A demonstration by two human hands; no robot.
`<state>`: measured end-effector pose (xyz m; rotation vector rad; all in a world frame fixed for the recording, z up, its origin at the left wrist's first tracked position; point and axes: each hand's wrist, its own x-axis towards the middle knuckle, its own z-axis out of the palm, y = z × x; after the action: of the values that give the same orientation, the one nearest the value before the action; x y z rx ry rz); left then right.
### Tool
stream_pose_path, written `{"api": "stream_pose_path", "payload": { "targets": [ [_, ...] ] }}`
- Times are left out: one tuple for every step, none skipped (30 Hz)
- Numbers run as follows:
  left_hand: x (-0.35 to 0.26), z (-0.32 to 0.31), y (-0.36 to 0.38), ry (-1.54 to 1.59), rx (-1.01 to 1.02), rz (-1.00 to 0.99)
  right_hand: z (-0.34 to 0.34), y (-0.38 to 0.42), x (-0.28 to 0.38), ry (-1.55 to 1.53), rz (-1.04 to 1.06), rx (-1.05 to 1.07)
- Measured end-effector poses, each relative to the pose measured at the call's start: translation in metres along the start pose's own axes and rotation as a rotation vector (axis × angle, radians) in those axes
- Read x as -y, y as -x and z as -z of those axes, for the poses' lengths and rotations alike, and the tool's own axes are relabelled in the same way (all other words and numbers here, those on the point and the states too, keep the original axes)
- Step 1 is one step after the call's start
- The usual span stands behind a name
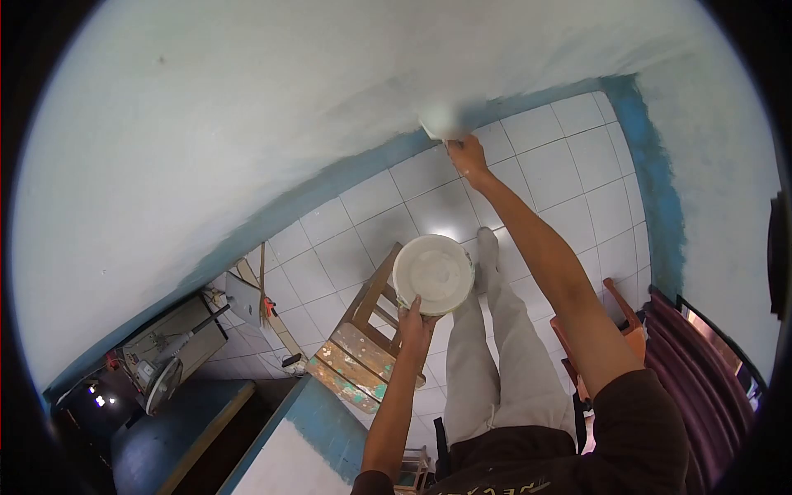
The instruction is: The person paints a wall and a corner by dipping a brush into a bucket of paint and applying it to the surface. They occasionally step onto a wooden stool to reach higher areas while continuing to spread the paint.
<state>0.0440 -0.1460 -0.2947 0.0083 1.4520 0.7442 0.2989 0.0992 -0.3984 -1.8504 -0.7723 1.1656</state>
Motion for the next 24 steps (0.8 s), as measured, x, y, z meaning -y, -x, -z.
{"api": "stream_pose_path", "payload": {
  "targets": [
    [0.006,0.006,-0.007,0.032,-0.005,-0.006,-0.003,0.006,0.02,0.005,0.002,0.005],
    [0.007,0.006,-0.008,0.042,-0.007,-0.005,-0.001,0.019,0.05,-0.038,0.013,-0.039],
    [0.006,0.004,-0.008,0.032,-0.041,-0.026,0.005,0.034,0.076,-0.079,0.026,-0.084],
    [0.006,0.002,-0.007,0.024,-0.076,-0.046,0.012,0.052,0.094,-0.068,0.03,-0.078],
    [0.006,0.001,-0.009,0.037,-0.074,-0.044,0.018,0.071,0.111,-0.134,0.131,-0.066],
    [0.006,0.002,-0.012,0.016,-0.054,-0.078,0.02,0.079,0.119,-0.201,0.231,-0.052],
    [0.007,0.003,-0.014,-0.01,-0.036,-0.112,0.021,0.08,0.123,-0.193,0.234,-0.047],
    [0.01,0.006,-0.021,-0.004,-0.037,-0.111,0.022,0.08,0.121,-0.196,0.332,-0.072],
    [0.013,0.008,-0.028,-0.01,-0.03,-0.1,0.022,0.078,0.118,-0.201,0.429,-0.097],
    [0.016,0.011,-0.035,-0.018,-0.025,-0.088,0.016,0.068,0.108,-0.2,0.427,-0.093],
    [0.022,0.015,-0.043,-0.018,-0.028,-0.086,0.007,0.045,0.091,-0.239,0.416,-0.082],
    [0.03,0.02,-0.052,0.055,-0.006,-0.081,-0.001,0.025,0.069,-0.277,0.401,-0.075],
    [0.037,0.022,-0.058,0.125,0.02,-0.074,-0.008,0.011,0.04,-0.274,0.395,-0.081],
    [0.037,0.019,-0.059,0.117,0.026,-0.067,-0.016,-0.004,0.007,-0.157,0.387,-0.106],
    [0.033,0.014,-0.057,0.108,0.037,-0.075,-0.023,-0.016,-0.019,-0.042,0.379,-0.132],
    [0.032,0.013,-0.057,0.099,0.044,-0.082,-0.029,-0.024,-0.041,-0.043,0.374,-0.144],
    [0.033,0.015,-0.062,0.092,0.047,-0.078,-0.033,-0.026,-0.05,-0.005,0.317,-0.148],
    [0.034,0.017,-0.066,0.079,0.057,-0.086,-0.036,-0.027,-0.059,0.034,0.258,-0.147],
    [0.037,0.019,-0.067,0.069,0.064,-0.093,-0.035,-0.028,-0.067,0.037,0.251,-0.147],
    [0.033,0.019,-0.063,0.068,0.06,-0.084,-0.033,-0.019,-0.057,-0.06,0.054,-0.058],
    [0.025,0.017,-0.06,0.0,0.025,-0.041,-0.03,-0.014,-0.053,-0.156,-0.136,0.027],
    [0.018,0.012,-0.055,-0.066,-0.004,-0.002,-0.028,-0.009,-0.047,-0.152,-0.133,0.022],
    [0.018,0.011,-0.053,-0.062,0.007,-0.004,-0.025,-0.005,-0.038,-0.141,-0.194,0.042],
    [0.016,0.01,-0.051,-0.056,0.003,-0.012,-0.023,-0.004,-0.026,-0.135,-0.248,0.06]
  ]
}}
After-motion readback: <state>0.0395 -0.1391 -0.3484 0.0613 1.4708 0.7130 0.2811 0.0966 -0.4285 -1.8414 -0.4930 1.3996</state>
